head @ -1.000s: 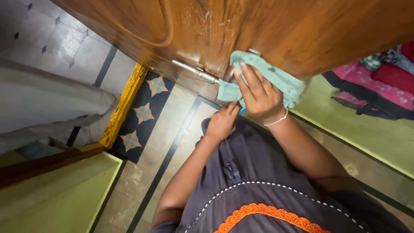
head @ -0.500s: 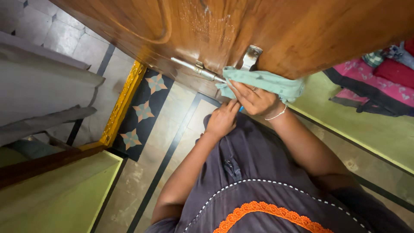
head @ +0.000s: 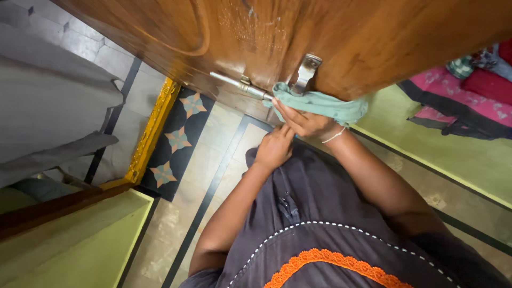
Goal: The person sprays a cleaning solution from a small bottle onto a wooden door and wipes the surface and metal latch with a cloth. The person repeatedly sprays and wipes the same area around the latch and upper door panel.
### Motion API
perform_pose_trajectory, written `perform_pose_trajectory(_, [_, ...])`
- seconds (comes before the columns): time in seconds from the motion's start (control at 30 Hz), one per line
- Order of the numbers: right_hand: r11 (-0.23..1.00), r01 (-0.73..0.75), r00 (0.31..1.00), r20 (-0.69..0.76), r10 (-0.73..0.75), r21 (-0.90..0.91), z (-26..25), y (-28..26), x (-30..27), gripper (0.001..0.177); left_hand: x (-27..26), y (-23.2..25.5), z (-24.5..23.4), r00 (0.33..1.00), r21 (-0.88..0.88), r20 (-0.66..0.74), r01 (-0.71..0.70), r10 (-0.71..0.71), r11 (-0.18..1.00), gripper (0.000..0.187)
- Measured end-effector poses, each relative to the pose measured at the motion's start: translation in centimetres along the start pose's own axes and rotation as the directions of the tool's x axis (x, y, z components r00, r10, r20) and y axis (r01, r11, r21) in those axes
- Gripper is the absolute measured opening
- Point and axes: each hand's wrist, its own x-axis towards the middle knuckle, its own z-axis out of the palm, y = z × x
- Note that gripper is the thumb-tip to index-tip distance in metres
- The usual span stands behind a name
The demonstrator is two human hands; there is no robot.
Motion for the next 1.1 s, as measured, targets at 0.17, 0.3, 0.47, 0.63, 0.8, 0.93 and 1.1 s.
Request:
perform_pose_trajectory(0.17, [0.989, 0.061, 0.989, 0.142, -0.041, -0.134, 2.3, -1.9, -2.7, 0.032, -0.2, -0.3, 0.3, 0.998, -0.021, -0.054, -0.025, 0.024, 0.999, 0.038])
perform_pose_trajectory(0.3, [0.996, 0.061, 0.961, 0.272, -0.041, -0.067, 3.4, -3.1, -4.6, 0.034, -0.2, -0.3, 0.6, 1.0, -0.013, -0.02, -0.002, 0.002, 1.0, 0.038])
perform_pose_trajectory(0.47, [0.995, 0.03, 0.944, 0.331, 0.002, -0.093, 2.2, -3.1, -3.4, 0.045, -0.1, -0.1, 0.4, 1.0, 0.019, -0.007, -0.005, 0.005, 1.0, 0.041])
perform_pose_trajectory(0.63, [0.992, 0.013, 0.926, 0.376, 0.036, -0.127, -0.2, -2.2, -2.1, 0.05, -0.1, 0.0, 0.2, 1.0, 0.025, -0.001, -0.002, 0.002, 1.0, 0.041])
perform_pose_trajectory(0.8, [0.998, -0.068, 0.935, 0.35, 0.062, 0.004, -1.8, -1.2, -2.3, 0.042, -0.1, 0.1, 0.1, 1.0, 0.023, -0.008, 0.001, -0.001, 1.0, 0.039])
perform_pose_trajectory(0.93, [0.983, -0.154, 0.945, 0.306, 0.116, 0.103, -3.8, -0.1, -1.9, 0.032, -0.2, 0.2, -0.1, 1.0, 0.03, 0.006, 0.004, -0.004, 1.0, 0.035])
perform_pose_trajectory(1.1, [0.93, -0.297, 0.944, 0.216, 0.251, 0.216, -6.6, 1.5, -0.7, 0.03, -0.3, -0.1, 0.2, 0.998, 0.01, -0.052, -0.029, 0.029, 1.0, 0.038])
